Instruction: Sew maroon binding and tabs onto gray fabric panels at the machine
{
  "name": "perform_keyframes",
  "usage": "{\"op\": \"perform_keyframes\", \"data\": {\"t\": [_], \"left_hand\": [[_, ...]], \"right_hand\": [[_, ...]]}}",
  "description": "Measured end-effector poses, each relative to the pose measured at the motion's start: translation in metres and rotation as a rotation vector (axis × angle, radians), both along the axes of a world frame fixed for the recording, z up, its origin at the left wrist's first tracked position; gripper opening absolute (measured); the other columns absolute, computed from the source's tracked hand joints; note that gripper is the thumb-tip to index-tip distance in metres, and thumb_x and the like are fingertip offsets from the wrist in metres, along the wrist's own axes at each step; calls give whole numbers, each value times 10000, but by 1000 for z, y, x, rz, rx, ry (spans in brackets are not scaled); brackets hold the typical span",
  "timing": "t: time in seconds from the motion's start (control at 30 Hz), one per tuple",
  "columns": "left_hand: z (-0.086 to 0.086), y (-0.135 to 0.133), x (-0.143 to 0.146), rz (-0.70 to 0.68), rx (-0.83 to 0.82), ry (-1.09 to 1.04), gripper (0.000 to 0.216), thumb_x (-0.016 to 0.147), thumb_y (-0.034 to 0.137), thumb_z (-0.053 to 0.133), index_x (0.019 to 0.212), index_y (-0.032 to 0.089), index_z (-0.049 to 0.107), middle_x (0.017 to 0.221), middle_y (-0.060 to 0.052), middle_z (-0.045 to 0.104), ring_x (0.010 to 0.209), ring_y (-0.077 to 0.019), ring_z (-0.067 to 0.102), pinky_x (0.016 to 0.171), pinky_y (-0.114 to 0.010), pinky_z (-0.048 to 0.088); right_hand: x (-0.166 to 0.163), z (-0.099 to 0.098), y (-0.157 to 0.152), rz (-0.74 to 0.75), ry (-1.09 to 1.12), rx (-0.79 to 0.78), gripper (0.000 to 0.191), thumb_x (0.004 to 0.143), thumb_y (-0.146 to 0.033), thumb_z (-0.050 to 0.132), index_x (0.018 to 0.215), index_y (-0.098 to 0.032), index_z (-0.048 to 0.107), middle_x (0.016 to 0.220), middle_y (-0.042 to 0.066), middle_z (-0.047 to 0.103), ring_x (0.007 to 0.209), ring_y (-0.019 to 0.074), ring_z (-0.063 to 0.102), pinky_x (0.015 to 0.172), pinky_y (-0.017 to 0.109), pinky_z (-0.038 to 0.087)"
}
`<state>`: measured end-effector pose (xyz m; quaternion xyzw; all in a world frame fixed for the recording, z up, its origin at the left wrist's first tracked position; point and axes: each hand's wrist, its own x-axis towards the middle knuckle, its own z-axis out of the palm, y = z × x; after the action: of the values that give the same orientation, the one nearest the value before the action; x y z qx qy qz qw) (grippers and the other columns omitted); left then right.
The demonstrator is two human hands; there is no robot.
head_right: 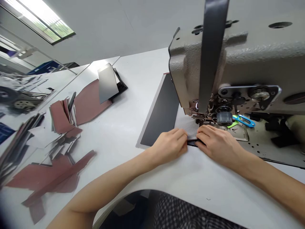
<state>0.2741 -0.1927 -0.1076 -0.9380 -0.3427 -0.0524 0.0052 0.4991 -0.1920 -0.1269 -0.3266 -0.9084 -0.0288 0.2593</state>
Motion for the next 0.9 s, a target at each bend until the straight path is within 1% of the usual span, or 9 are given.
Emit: {"op": "perform_keyframes", "data": {"t": [0.07,0.13,0.27,0.37,0.5,0.57,0.63,0.7,0.9], "left_hand": [[-1,3,1,134,-47,-89,182,946,162,502,833,165,645,867,-49,668,762,-177,611,519,-272,430],[-3,7,0,196,-126,-195,135,929,154,535,868,176,653,942,-38,691,825,-170,624,586,-264,477],[-11,12,-8,144,-231,-389,206,939,119,552,1011,214,721,1069,-21,725,936,-166,634,778,-274,548],[-17,12,-13,78,-220,-400,253,1002,187,535,1085,255,765,1093,-21,746,924,-181,619,800,-298,564],[-19,13,-17,-25,-146,-331,326,1037,188,470,1213,243,739,1165,-40,753,1007,-211,637,855,-348,593],[-19,16,-19,-102,-121,-301,339,1033,164,456,1241,213,720,1248,-53,738,1187,-237,634,1026,-414,564],[-21,19,-21,-163,-122,-290,342,1035,160,452,1270,197,698,1329,-54,711,1359,-244,567,1180,-452,471],[-24,22,-23,-179,-131,-289,346,1041,170,447,1295,198,680,1358,-50,699,1419,-233,530,1232,-455,421],[-28,36,-19,-161,-133,-286,325,1046,184,457,1288,196,674,1352,-54,703,1407,-215,549,1219,-429,448]], "right_hand": [[-6,-1,-3,-80,21,-11,291,1034,-173,467,846,-179,689,941,52,691,834,155,644,753,283,501],[-13,-1,-5,-205,48,-78,305,1025,-188,473,788,-195,665,913,33,677,802,148,633,695,285,474],[-21,0,-4,-406,84,-323,221,947,-272,572,739,-210,612,892,3,655,657,122,583,565,286,404],[-18,-2,-3,-392,112,-396,163,944,-270,574,795,-218,616,909,-10,658,626,110,572,549,276,402],[-2,-6,-8,-187,89,-194,249,1013,-167,464,975,-211,706,1046,41,699,915,168,658,769,298,509],[6,-6,-12,-108,5,-82,286,989,-115,471,1082,-199,728,1074,68,698,972,201,640,837,343,522],[12,-6,-14,-72,-79,-28,319,955,-83,498,1153,-184,727,1064,79,690,942,211,624,829,364,524],[14,-5,-15,-62,-116,-6,335,936,-68,516,1183,-165,720,1037,81,678,911,205,618,810,352,518],[14,-10,-6,-184,-132,38,370,946,-84,494,1202,-216,727,1031,57,687,883,176,642,774,297,502]]}}
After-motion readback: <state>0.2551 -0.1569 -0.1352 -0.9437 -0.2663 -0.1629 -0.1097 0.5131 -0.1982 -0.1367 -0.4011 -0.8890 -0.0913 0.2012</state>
